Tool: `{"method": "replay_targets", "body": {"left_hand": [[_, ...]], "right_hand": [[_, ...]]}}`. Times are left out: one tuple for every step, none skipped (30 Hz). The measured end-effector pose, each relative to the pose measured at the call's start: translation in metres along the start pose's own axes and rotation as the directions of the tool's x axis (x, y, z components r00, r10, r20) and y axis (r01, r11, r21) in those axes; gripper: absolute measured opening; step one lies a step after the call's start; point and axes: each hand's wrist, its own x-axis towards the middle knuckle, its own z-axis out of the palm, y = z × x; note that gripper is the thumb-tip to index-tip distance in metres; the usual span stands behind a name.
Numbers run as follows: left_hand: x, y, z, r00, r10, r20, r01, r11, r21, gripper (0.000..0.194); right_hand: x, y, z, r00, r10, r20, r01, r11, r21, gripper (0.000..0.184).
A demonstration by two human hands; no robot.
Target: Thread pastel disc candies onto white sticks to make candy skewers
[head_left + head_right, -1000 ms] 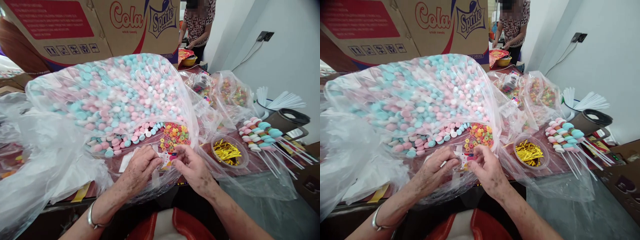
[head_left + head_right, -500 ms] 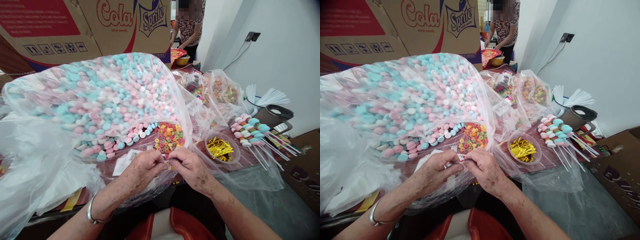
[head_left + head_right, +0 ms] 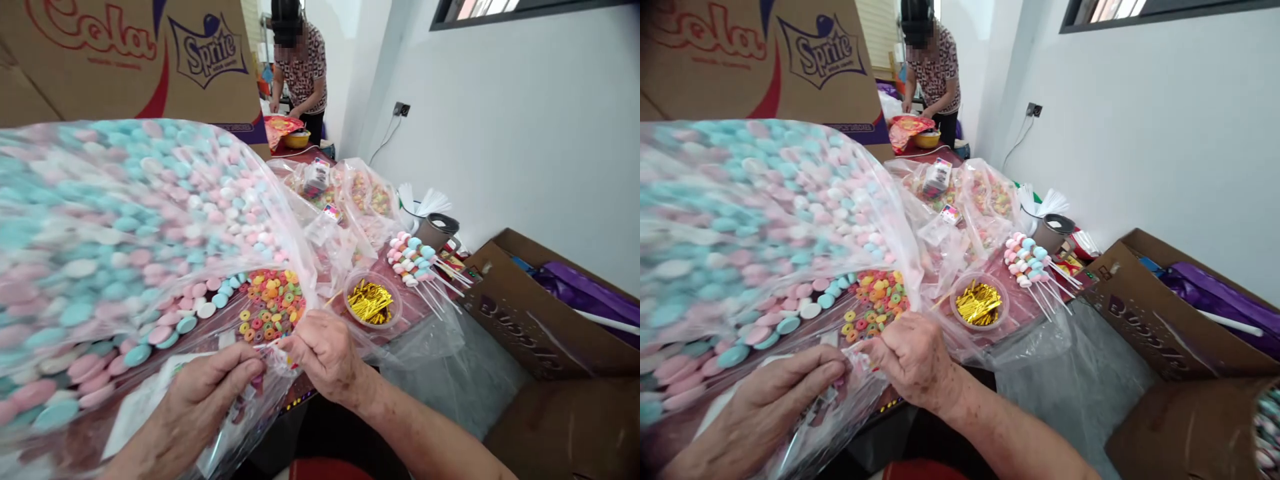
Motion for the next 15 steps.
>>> {"method": "replay_targets", "body": {"left_hand": [[0.0, -0.001, 0.0, 1.0, 0.003, 0.015, -0.003, 1.0, -0.009, 0.032], [0.0, -0.002, 0.0, 1.0, 0.014, 0.017, -0.014, 1.0, -0.017, 0.031], [0.0, -0.004, 0.0, 0.999, 0.028, 0.016, -0.027, 1.0, -0.015, 0.029], [-0.001, -0.006, 0.0, 0.999, 0.04, 0.015, -0.04, 0.999, -0.003, 0.027], [-0.001, -0.008, 0.0, 0.999, 0.053, 0.01, -0.053, 0.999, 0.014, 0.025], [-0.001, -0.01, -0.001, 0.998, 0.066, 0.01, -0.066, 0.997, 0.028, 0.024], [-0.001, -0.011, -0.002, 0.996, 0.085, 0.014, -0.086, 0.996, 0.037, 0.024], [-0.001, -0.012, -0.003, 0.994, 0.106, 0.021, -0.107, 0.994, 0.038, 0.024], [0.0, -0.011, -0.003, 0.992, 0.127, 0.022, -0.127, 0.991, 0.032, 0.025], [0.0, -0.01, -0.004, 0.989, 0.148, 0.012, -0.149, 0.989, 0.025, 0.025], [0.001, -0.008, -0.003, 0.986, 0.165, 0.0, -0.165, 0.986, 0.017, 0.025], [0.002, -0.005, -0.002, 0.985, 0.173, -0.02, -0.173, 0.985, 0.013, 0.024], [0.003, -0.003, -0.001, 0.984, 0.173, -0.047, -0.172, 0.985, 0.013, 0.022], [0.003, -0.001, 0.0, 0.984, 0.163, -0.07, -0.163, 0.987, 0.015, 0.02], [0.003, 0.0, 0.002, 0.985, 0.15, -0.082, -0.15, 0.989, 0.016, 0.02]], "right_hand": [[0.0, 0.001, -0.005, 1.0, 0.002, -0.018, -0.002, 1.0, 0.016, 0.048], [-0.001, 0.004, -0.013, 0.999, 0.013, -0.052, -0.012, 1.0, 0.028, 0.046], [-0.003, 0.009, -0.025, 0.994, 0.032, -0.102, -0.03, 0.999, 0.024, 0.042], [-0.005, 0.016, -0.039, 0.982, 0.061, -0.178, -0.062, 0.998, -0.001, 0.035], [-0.008, 0.026, -0.056, 0.962, 0.11, -0.251, -0.131, 0.989, -0.07, 0.028], [-0.012, 0.038, -0.075, 0.932, 0.114, -0.344, -0.188, 0.964, -0.19, 0.025], [-0.017, 0.053, -0.095, 0.904, 0.079, -0.421, -0.238, 0.91, -0.34, 0.025], [-0.022, 0.069, -0.116, 0.89, 0.032, -0.456, -0.291, 0.809, -0.511, 0.027], [-0.029, 0.084, -0.136, 0.887, 0.001, -0.463, -0.351, 0.652, -0.672, 0.03], [-0.035, 0.099, -0.154, 0.898, 0.017, -0.441, -0.398, 0.461, -0.793, 0.032], [-0.042, 0.111, -0.169, 0.897, 0.045, -0.441, -0.435, 0.277, -0.857, 0.032], [-0.048, 0.122, -0.18, 0.887, 0.056, -0.458, -0.458, 0.22, -0.861, 0.032], [-0.053, 0.13, -0.189, 0.897, 0.078, -0.434, -0.441, 0.166, -0.882, 0.03], [-0.058, 0.136, -0.195, 0.912, 0.105, -0.397, -0.408, 0.119, -0.905, 0.028], [-0.061, 0.14, -0.198, 0.923, 0.125, -0.364, -0.378, 0.114, -0.919, 0.024]]}}
